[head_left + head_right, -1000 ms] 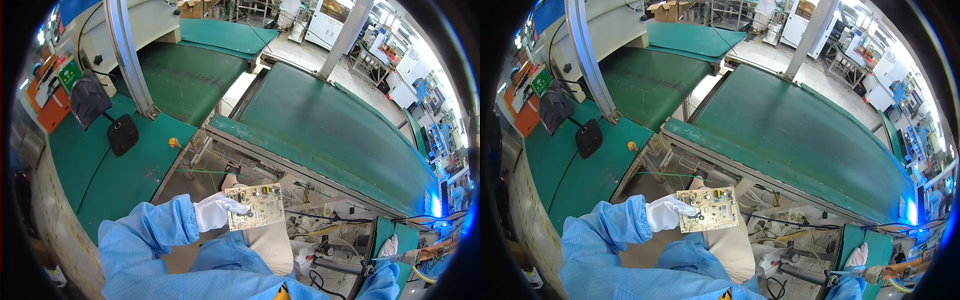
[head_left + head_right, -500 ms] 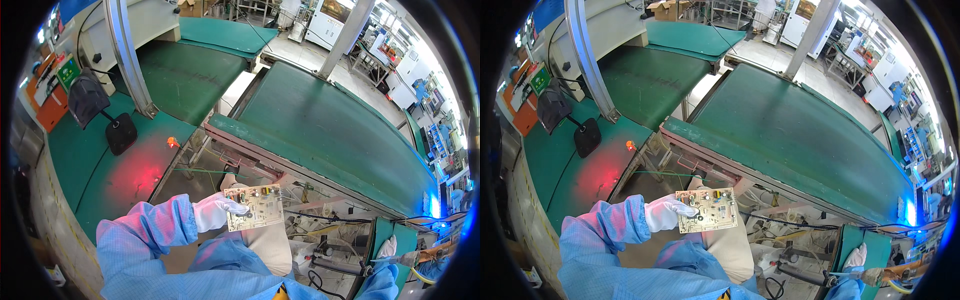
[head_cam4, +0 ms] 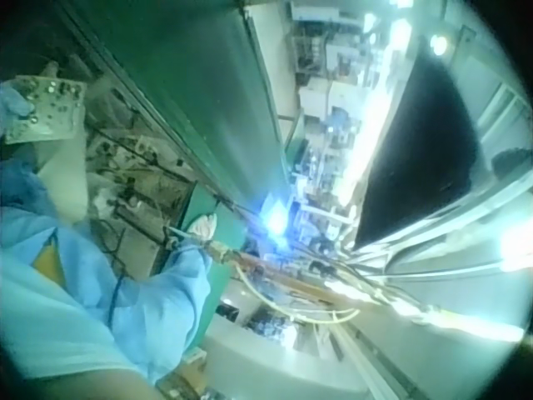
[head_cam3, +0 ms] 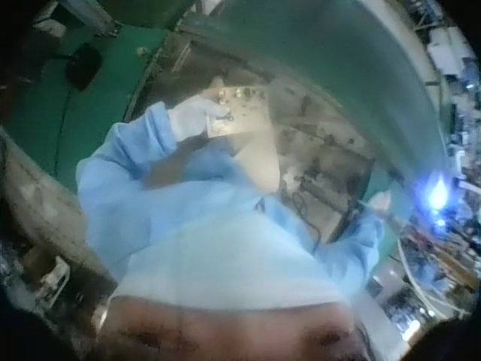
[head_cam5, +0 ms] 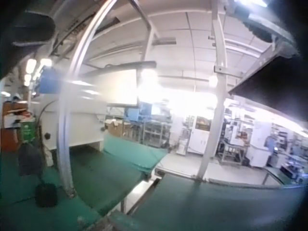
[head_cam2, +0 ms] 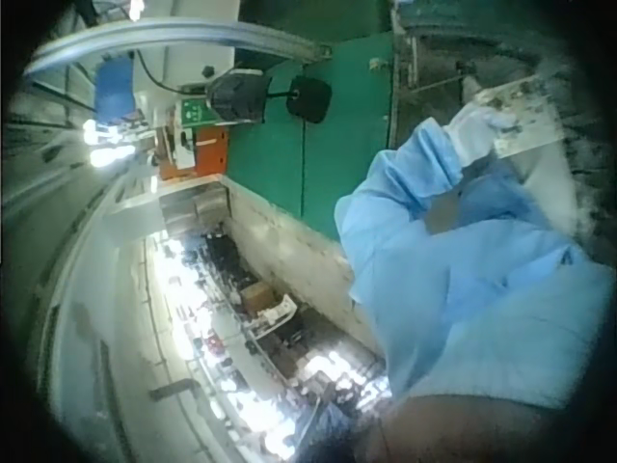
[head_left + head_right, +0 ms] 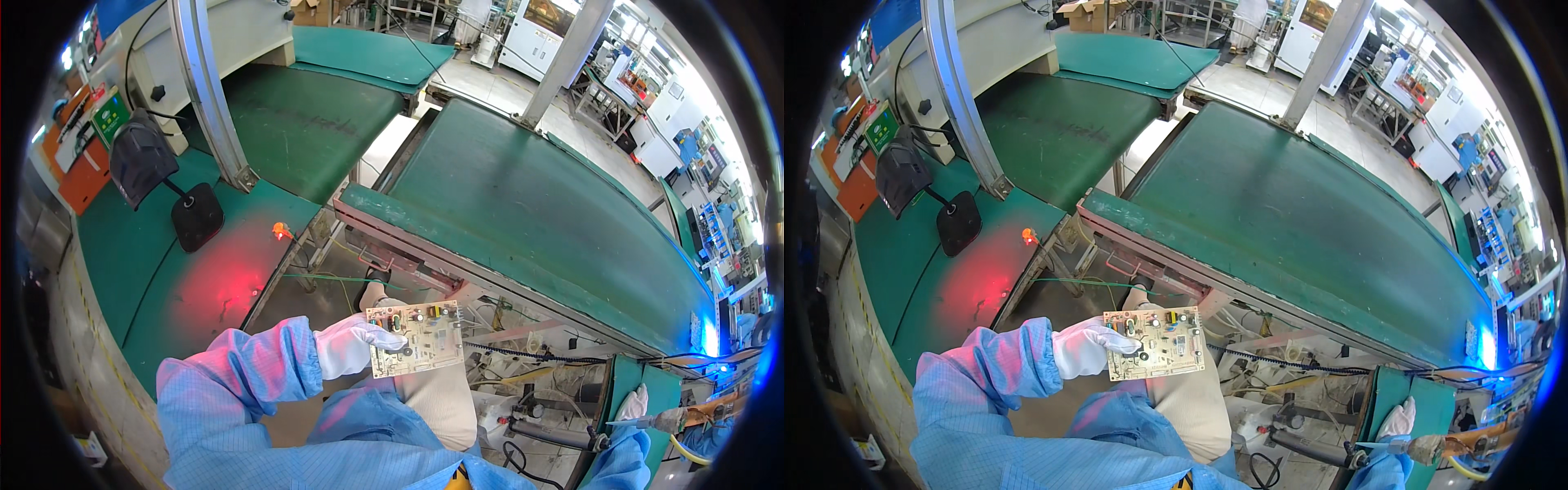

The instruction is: Secure components on a printed circuit board using an electric screwdriver at a manual assembly station.

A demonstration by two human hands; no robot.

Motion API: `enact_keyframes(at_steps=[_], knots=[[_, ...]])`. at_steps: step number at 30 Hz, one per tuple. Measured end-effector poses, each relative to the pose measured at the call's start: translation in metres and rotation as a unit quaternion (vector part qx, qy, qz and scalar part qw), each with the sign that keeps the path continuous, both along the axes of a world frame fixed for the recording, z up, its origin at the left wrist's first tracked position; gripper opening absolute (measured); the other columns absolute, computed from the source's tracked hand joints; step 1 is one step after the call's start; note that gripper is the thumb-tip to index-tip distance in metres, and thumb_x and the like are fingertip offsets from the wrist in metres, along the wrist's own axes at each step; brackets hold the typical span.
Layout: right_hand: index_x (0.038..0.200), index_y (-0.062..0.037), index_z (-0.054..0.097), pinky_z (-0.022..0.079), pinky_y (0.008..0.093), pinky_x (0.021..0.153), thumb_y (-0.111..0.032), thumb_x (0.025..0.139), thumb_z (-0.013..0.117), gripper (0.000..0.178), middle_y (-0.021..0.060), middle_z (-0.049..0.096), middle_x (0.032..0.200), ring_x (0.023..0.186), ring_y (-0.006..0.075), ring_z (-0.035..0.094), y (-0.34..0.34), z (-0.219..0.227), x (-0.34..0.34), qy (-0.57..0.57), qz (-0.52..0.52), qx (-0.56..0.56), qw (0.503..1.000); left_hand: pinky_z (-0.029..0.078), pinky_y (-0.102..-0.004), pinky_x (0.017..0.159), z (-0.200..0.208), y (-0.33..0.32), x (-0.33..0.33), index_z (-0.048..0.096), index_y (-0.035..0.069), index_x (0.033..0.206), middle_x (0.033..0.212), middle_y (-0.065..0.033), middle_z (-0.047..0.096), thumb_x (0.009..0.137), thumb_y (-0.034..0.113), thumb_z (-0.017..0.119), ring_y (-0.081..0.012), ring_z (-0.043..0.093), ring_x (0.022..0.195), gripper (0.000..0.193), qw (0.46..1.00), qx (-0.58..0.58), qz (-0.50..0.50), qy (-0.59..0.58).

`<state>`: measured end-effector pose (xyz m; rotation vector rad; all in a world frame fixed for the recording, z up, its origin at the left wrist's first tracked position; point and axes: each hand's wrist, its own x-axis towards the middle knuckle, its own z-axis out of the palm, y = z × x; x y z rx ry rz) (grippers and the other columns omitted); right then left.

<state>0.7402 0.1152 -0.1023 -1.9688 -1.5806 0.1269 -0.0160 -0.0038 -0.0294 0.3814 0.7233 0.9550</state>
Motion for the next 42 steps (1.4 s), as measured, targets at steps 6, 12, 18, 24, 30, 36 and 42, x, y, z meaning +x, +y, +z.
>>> enact_keyframes(at_steps=[6,12,18,24,30,36,42], knots=[[0.137,0.0033,0.041,0.036,0.0359,0.107,-0.012,0.092,0.043,0.047,0.0217,0.047,0.135,0.126,0.0331,0.047,0.001,0.004,0.008,-0.082,-0.039,-0.080,0.993,0.049,-0.0283,0.090,0.002,-0.001,0.000,0.053,-0.002,0.128,0.116,-0.0122,0.064,0.088,0.009,0.062,-0.0166,0.064,0.103,0.042,1.000,-0.013,-0.005,0.019],[0.138,0.0036,0.039,0.035,0.0354,0.108,-0.011,0.092,0.042,0.048,0.0212,0.046,0.137,0.127,0.0323,0.046,0.002,-0.009,0.013,0.008,-0.010,-0.021,1.000,0.049,-0.0277,0.089,-0.006,0.000,-0.001,0.053,-0.002,0.128,0.115,-0.0112,0.065,0.089,0.009,0.061,-0.0153,0.063,0.103,0.041,1.000,-0.012,-0.007,0.003],[0.139,0.0043,0.035,0.032,0.0345,0.110,-0.010,0.091,0.040,0.050,0.0212,0.043,0.139,0.130,0.0315,0.043,0.000,-0.004,0.009,0.068,0.006,-0.005,0.998,0.050,-0.0275,0.089,-0.011,0.002,0.001,0.053,-0.002,0.128,0.116,-0.0108,0.064,0.090,0.009,0.060,-0.0152,0.063,0.103,0.041,1.000,0.006,-0.003,0.015],[0.139,0.0048,0.036,0.032,0.0344,0.110,-0.012,0.092,0.039,0.050,0.0217,0.043,0.140,0.131,0.0320,0.042,-0.001,0.009,-0.007,0.017,-0.009,-0.046,0.999,0.050,-0.0277,0.090,-0.009,-0.001,0.000,0.052,-0.001,0.129,0.117,-0.0108,0.064,0.090,0.007,0.060,-0.0156,0.063,0.103,0.041,1.000,-0.005,-0.002,0.009],[0.138,0.0056,0.037,0.033,0.0347,0.109,-0.014,0.092,0.040,0.050,0.0217,0.043,0.138,0.128,0.0324,0.044,-0.001,0.002,0.005,0.006,0.002,-0.034,0.999,0.050,-0.0279,0.090,-0.002,-0.001,0.001,0.053,-0.002,0.128,0.117,-0.0110,0.064,0.089,0.008,0.061,-0.0158,0.063,0.103,0.041,1.000,0.003,0.004,-0.006],[0.137,0.0053,0.039,0.033,0.0347,0.109,-0.015,0.093,0.041,0.049,0.0215,0.045,0.137,0.126,0.0323,0.046,-0.001,0.008,-0.004,-0.099,-0.006,-0.053,0.994,0.050,-0.0284,0.089,-0.011,-0.002,0.000,0.055,-0.003,0.125,0.114,-0.0113,0.065,0.088,0.009,0.063,-0.0169,0.064,0.101,0.040,0.999,-0.027,0.003,0.022],[0.137,0.0047,0.040,0.034,0.0347,0.108,-0.014,0.092,0.041,0.048,0.0217,0.046,0.135,0.126,0.0325,0.047,0.001,0.003,-0.002,0.006,-0.021,-0.025,0.999,0.050,-0.0293,0.092,-0.002,-0.001,0.000,0.054,-0.003,0.125,0.115,-0.0128,0.065,0.086,0.006,0.066,-0.0186,0.065,0.103,0.041,0.999,-0.024,0.011,-0.022]])
